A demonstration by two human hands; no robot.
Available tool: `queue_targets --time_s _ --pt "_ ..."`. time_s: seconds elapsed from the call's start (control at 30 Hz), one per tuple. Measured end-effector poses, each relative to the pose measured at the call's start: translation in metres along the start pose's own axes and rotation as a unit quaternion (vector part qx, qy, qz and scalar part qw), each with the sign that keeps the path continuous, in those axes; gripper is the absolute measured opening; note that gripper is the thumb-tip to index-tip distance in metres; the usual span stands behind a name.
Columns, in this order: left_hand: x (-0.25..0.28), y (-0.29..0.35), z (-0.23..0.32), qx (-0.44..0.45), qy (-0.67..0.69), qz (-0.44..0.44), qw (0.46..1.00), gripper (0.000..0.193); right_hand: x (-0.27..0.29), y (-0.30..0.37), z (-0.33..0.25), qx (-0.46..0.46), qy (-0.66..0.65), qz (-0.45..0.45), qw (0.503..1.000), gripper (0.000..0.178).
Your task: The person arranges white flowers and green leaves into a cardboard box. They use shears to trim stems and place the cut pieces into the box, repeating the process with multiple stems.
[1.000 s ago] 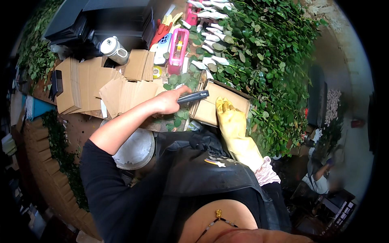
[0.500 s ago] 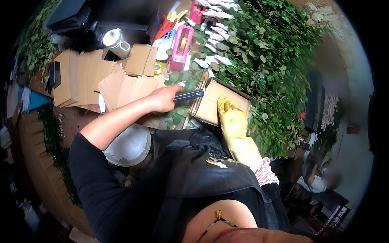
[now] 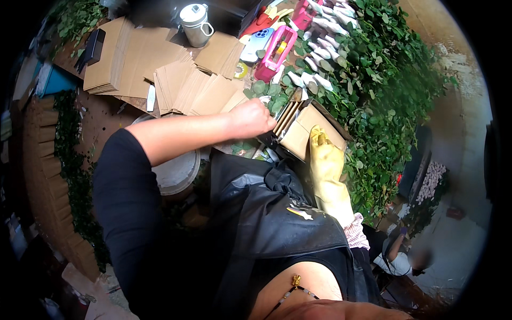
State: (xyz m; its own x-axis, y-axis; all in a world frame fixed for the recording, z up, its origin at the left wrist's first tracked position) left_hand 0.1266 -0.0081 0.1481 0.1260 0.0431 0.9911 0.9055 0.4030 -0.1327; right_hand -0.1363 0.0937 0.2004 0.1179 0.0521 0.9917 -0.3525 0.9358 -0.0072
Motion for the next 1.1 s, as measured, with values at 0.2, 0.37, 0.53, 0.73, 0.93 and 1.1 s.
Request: queue_targets --time_s 0.2,0.37,0.53,0.73,0.93,1.1 --pt "-0.015 -0.021 -0.041 -0.135 -0.04 0.113 0.984 0.008 0.0 -0.003 -0.003 -0.08 -0.047 -0.049 0.994 0.044" --pt "-0.033 -0.058 -0.066 0.0 -0.245 0.083 0.966 0.011 0.004 -0.006 -0.004 -0.073 -0.034 -0.065 0.995 0.042" --pt "-0.041 -0.101 -0.074 -0.038 -0.166 0.093 0.981 0.007 0.006 -0.008 -0.007 -0.072 -0.052 -0.045 0.995 0.04" --pt "-0.058 -0.113 -0.083 0.016 -0.077 -0.041 0.996 0.007 0.015 -0.01 -0.003 -0.097 -0.126 -0.073 0.984 0.037" --pt "-0.004 -0.046 -0.054 0.165 -0.093 0.056 0.98 0.031 0.056 0.018 -0.003 -0.103 -0.294 0.107 0.944 0.051" --pt "0.062 -0.017 0.035 0.273 0.395 -0.036 0.876 0.074 0.079 0.008 -0.035 -0.097 -0.558 -0.053 0.822 0.126"
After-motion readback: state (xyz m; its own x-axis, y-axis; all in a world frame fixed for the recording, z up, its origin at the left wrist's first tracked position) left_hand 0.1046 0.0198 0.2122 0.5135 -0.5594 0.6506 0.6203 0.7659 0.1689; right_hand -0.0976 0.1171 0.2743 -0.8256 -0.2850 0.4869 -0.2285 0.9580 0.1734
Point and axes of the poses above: each hand's wrist, its own y-axis away from the middle knuckle, its own x-axis out of the back of the hand, z = x × y, the point moved 1 cm from there along -y, towards the middle knuckle, and after that the axes turned 9 degrees about -y, right-handed, at the moved point
